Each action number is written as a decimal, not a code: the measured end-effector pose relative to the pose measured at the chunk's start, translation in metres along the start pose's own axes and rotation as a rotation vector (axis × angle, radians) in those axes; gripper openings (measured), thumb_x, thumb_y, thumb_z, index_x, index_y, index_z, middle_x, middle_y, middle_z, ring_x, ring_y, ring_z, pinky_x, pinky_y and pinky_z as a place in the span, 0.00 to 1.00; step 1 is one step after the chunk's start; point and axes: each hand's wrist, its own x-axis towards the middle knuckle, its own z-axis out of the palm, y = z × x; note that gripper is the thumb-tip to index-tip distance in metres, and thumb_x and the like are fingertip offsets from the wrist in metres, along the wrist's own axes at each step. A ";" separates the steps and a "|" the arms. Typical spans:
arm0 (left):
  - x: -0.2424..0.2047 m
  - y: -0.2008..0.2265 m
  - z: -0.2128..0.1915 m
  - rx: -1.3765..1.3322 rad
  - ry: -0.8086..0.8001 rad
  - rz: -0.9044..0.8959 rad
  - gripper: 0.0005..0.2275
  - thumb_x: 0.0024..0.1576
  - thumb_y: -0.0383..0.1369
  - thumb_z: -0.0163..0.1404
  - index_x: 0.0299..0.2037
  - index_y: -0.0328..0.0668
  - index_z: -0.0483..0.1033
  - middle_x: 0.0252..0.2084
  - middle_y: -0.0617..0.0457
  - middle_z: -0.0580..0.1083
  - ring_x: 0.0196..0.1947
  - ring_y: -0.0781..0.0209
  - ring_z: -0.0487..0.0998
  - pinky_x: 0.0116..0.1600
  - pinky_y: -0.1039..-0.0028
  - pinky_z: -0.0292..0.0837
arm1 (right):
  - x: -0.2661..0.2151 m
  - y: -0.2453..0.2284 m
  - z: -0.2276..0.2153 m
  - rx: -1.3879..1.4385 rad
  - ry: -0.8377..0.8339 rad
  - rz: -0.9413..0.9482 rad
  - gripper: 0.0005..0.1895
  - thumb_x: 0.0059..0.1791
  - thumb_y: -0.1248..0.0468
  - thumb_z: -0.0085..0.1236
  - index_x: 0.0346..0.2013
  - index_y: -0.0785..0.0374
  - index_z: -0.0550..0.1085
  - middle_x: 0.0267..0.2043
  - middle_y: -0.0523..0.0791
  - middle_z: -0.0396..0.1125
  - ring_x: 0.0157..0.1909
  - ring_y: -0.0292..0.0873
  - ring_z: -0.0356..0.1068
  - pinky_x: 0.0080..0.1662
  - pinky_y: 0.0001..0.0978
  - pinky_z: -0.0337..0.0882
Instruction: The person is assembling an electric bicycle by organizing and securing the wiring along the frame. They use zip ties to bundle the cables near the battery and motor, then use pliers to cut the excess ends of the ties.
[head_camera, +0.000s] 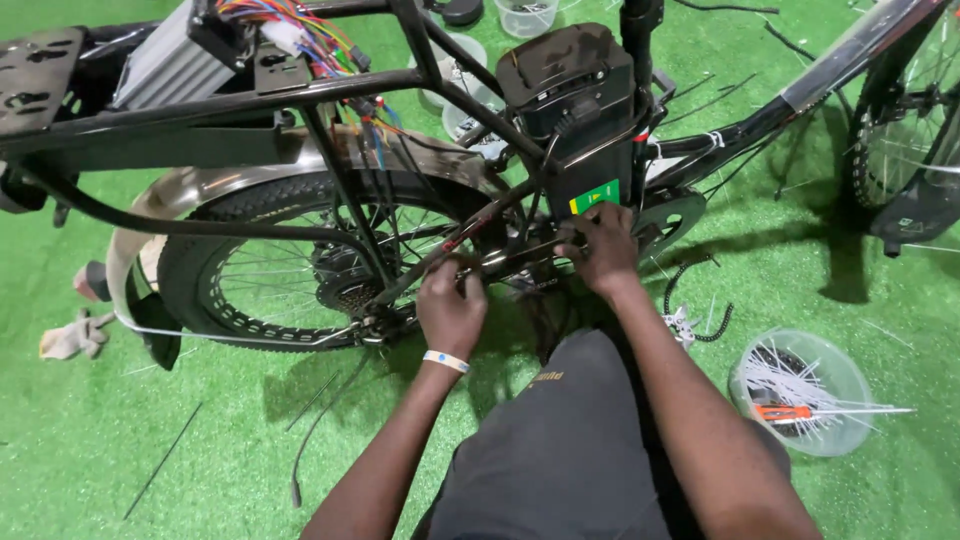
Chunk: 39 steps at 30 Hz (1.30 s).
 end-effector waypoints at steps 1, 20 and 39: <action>-0.008 -0.011 -0.005 0.103 0.005 -0.152 0.06 0.43 0.26 0.54 0.30 0.46 0.79 0.26 0.49 0.77 0.31 0.43 0.79 0.38 0.56 0.74 | -0.001 -0.003 -0.003 0.022 0.010 0.022 0.20 0.41 0.52 0.65 0.46 0.43 0.75 0.51 0.39 0.56 0.61 0.53 0.51 0.49 0.57 0.70; -0.013 -0.070 0.041 -0.050 -0.159 -0.872 0.22 0.51 0.47 0.51 0.44 0.34 0.73 0.40 0.38 0.77 0.51 0.38 0.74 0.56 0.52 0.67 | 0.007 0.003 0.000 0.010 -0.152 0.099 0.19 0.45 0.52 0.59 0.52 0.35 0.72 0.55 0.39 0.53 0.64 0.52 0.47 0.56 0.57 0.64; -0.013 -0.064 0.065 -0.302 0.234 -0.812 0.08 0.55 0.35 0.53 0.34 0.38 0.80 0.24 0.44 0.76 0.29 0.60 0.76 0.39 0.67 0.69 | 0.017 -0.011 -0.012 0.037 -0.143 0.131 0.18 0.41 0.55 0.63 0.46 0.40 0.75 0.51 0.40 0.55 0.61 0.53 0.50 0.56 0.54 0.65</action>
